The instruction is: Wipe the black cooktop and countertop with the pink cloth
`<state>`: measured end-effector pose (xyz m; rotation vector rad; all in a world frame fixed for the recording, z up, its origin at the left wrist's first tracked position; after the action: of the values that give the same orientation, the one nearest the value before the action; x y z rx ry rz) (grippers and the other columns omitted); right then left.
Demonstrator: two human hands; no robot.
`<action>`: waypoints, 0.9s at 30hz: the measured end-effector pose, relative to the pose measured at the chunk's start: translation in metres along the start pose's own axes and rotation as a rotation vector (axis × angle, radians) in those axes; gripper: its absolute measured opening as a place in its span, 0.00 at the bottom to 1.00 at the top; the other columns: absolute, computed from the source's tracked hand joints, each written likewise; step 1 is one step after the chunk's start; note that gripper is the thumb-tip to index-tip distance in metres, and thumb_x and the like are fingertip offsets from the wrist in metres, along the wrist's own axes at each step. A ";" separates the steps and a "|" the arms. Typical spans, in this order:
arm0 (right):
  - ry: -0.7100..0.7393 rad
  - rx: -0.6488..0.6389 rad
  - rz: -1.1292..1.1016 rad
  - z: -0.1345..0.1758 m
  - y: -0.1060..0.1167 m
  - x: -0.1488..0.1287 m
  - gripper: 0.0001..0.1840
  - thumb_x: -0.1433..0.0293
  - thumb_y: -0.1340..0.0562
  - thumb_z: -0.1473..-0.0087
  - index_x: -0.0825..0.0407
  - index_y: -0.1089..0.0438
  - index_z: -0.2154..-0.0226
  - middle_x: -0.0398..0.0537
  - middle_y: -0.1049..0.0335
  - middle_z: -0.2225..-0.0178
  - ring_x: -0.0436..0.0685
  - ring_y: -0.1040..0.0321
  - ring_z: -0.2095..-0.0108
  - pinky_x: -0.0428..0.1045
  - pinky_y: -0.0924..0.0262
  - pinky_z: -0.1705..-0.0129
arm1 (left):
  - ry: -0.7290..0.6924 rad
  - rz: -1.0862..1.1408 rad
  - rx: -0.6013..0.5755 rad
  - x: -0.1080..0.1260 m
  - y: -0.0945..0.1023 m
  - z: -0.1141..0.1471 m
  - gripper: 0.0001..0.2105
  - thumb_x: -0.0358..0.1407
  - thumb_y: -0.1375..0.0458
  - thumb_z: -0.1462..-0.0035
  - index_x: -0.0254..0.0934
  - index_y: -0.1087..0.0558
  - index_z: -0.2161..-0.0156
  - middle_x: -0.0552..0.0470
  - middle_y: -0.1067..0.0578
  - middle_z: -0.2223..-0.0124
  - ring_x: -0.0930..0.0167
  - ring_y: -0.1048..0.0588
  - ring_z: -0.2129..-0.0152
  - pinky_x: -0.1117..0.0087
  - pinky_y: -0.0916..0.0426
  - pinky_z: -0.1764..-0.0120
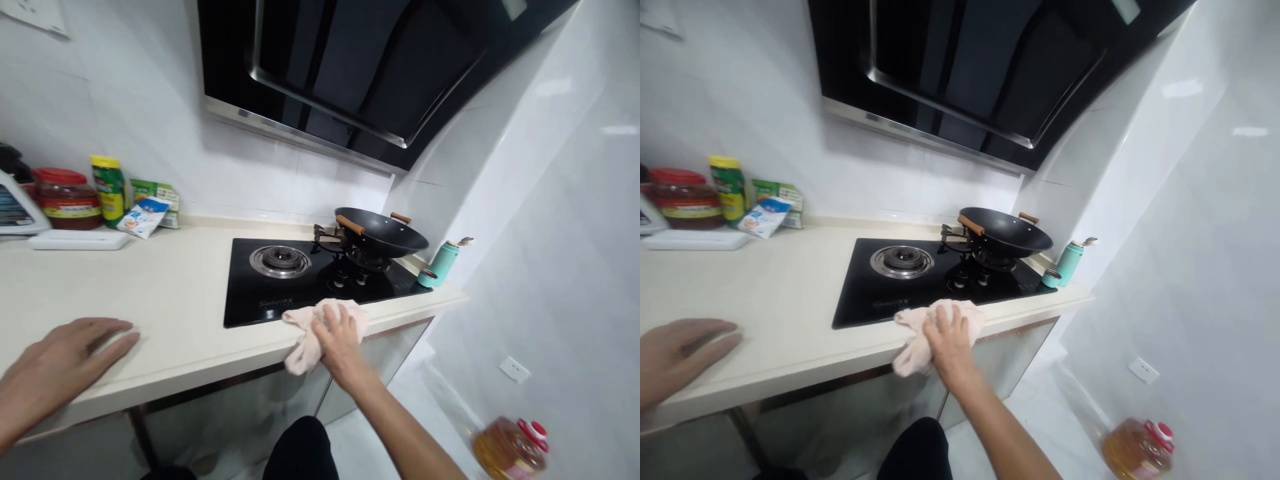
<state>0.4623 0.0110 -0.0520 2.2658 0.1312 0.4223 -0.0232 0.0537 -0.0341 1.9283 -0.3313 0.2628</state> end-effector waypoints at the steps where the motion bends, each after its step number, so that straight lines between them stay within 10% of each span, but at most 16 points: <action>1: 0.038 0.027 -0.029 -0.006 0.003 -0.021 0.24 0.73 0.37 0.44 0.46 0.30 0.44 0.61 0.41 0.38 0.78 0.51 0.38 0.68 0.40 0.51 | -0.027 -0.013 -0.021 0.000 0.000 0.001 0.26 0.58 0.46 0.46 0.40 0.19 0.55 0.49 0.19 0.49 0.57 0.25 0.48 0.61 0.36 0.43; 8: 0.303 -0.040 -0.399 -0.038 0.037 -0.132 0.32 0.67 0.34 0.47 0.41 0.35 0.40 0.55 0.45 0.34 0.76 0.51 0.36 0.68 0.40 0.47 | -0.053 -0.021 -0.037 0.013 0.009 0.011 0.27 0.54 0.50 0.40 0.35 0.21 0.52 0.43 0.21 0.47 0.56 0.27 0.47 0.60 0.36 0.43; 13: 0.280 0.006 -0.923 -0.071 0.052 -0.153 0.26 0.74 0.38 0.48 0.42 0.30 0.46 0.48 0.35 0.41 0.61 0.39 0.42 0.58 0.41 0.42 | -0.014 0.043 -0.024 0.028 0.022 0.020 0.27 0.52 0.47 0.41 0.32 0.22 0.50 0.40 0.21 0.45 0.57 0.26 0.48 0.62 0.35 0.44; 19: -0.049 -0.112 -1.397 -0.120 0.033 -0.081 0.20 0.68 0.40 0.46 0.50 0.31 0.50 0.48 0.25 0.50 0.57 0.29 0.50 0.55 0.36 0.45 | 0.020 0.090 -0.030 0.034 0.029 0.026 0.27 0.51 0.47 0.40 0.31 0.23 0.48 0.38 0.23 0.43 0.56 0.26 0.47 0.61 0.35 0.43; 27: -0.496 -0.141 -1.075 -0.102 -0.017 0.060 0.35 0.67 0.34 0.61 0.50 0.33 0.47 0.49 0.28 0.54 0.60 0.30 0.55 0.57 0.34 0.49 | 0.039 0.101 -0.029 0.037 0.030 0.031 0.26 0.50 0.48 0.39 0.31 0.25 0.47 0.38 0.23 0.43 0.56 0.26 0.46 0.61 0.36 0.43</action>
<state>0.4844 0.1089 0.0139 1.7690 0.9512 -0.6622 0.0018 0.0104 -0.0072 1.8778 -0.4058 0.3597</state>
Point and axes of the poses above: each hand's wrist, its own z-axis away from the middle knuckle, its own y-axis out of the back of the hand, x = y × z, the point moved 2 cm from there along -z, towards the middle knuckle
